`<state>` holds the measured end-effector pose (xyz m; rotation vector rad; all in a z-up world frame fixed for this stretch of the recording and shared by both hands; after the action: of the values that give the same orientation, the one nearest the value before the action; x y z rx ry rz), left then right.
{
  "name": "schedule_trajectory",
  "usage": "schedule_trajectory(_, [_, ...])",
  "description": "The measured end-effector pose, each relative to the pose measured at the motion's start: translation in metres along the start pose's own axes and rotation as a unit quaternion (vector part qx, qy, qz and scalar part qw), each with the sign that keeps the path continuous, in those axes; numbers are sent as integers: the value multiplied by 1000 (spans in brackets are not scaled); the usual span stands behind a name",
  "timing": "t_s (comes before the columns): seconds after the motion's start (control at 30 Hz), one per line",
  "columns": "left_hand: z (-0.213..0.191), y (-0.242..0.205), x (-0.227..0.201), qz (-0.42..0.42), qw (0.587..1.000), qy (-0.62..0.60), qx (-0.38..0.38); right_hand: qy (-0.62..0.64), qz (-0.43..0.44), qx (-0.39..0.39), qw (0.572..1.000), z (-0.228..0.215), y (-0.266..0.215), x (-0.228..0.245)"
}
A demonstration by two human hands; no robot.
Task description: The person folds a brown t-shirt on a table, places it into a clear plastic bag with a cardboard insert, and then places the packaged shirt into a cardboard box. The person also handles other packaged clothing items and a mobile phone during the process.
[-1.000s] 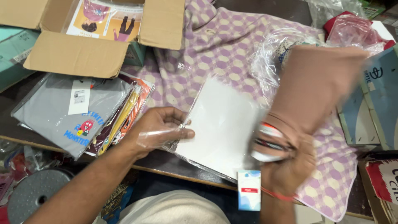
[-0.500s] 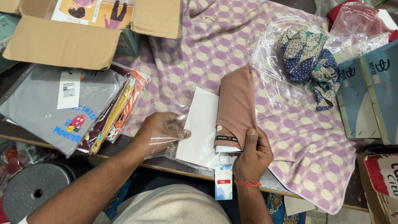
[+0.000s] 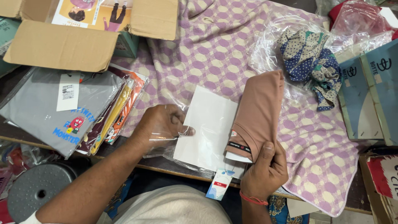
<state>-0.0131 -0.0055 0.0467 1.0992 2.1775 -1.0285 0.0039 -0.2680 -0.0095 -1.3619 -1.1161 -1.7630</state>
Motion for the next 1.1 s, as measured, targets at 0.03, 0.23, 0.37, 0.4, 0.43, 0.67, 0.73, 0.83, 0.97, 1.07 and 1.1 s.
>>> schedule_trajectory(0.03, [0,3,1,-20,1000,-10,11,7,9,0,1000,0,0,-3])
schedule_trajectory(0.23, [11,19,18,-10,989,-134,59,0,26,19,999,3,-5,-17])
schedule_trajectory(0.37, [15,26,25,-29,989,-123,80,-31,20,36,999,2,-4,-16])
schedule_trajectory(0.4, [15,26,25,-31,991,-101,78,-36,20,35,999,3,-3,-15])
schedule_trajectory(0.43, [15,24,25,-36,994,-79,73,-41,22,35,998,3,-3,-14])
schedule_trajectory(0.67, [21,-9,15,97,990,23,-96,-91,-39,49,994,6,-6,-8])
schedule_trajectory(0.73, [26,-14,13,141,982,39,-124,-100,-35,48,993,7,-5,-7])
schedule_trajectory(0.83, [33,-20,16,156,973,101,-139,-117,-44,53,991,7,-6,-7])
schedule_trajectory(0.97, [34,-27,12,327,909,83,-247,-116,-32,48,992,7,-6,-8])
schedule_trajectory(1.07, [34,-22,11,267,935,92,-214,-115,-40,52,991,7,-7,-8])
schedule_trajectory(1.1, [34,-17,12,214,958,98,-162,-113,-37,51,992,7,-7,-8])
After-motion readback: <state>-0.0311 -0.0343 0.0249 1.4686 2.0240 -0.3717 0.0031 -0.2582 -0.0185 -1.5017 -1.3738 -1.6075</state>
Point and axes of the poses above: each hand's wrist, its own y-axis towards the middle knuckle, its own z-axis out of the palm, x = y × z, the point moved 2 cm from there along y, towards the middle knuckle, and after that the axes turned 6 degrees about -x, right-handed, at the moved point
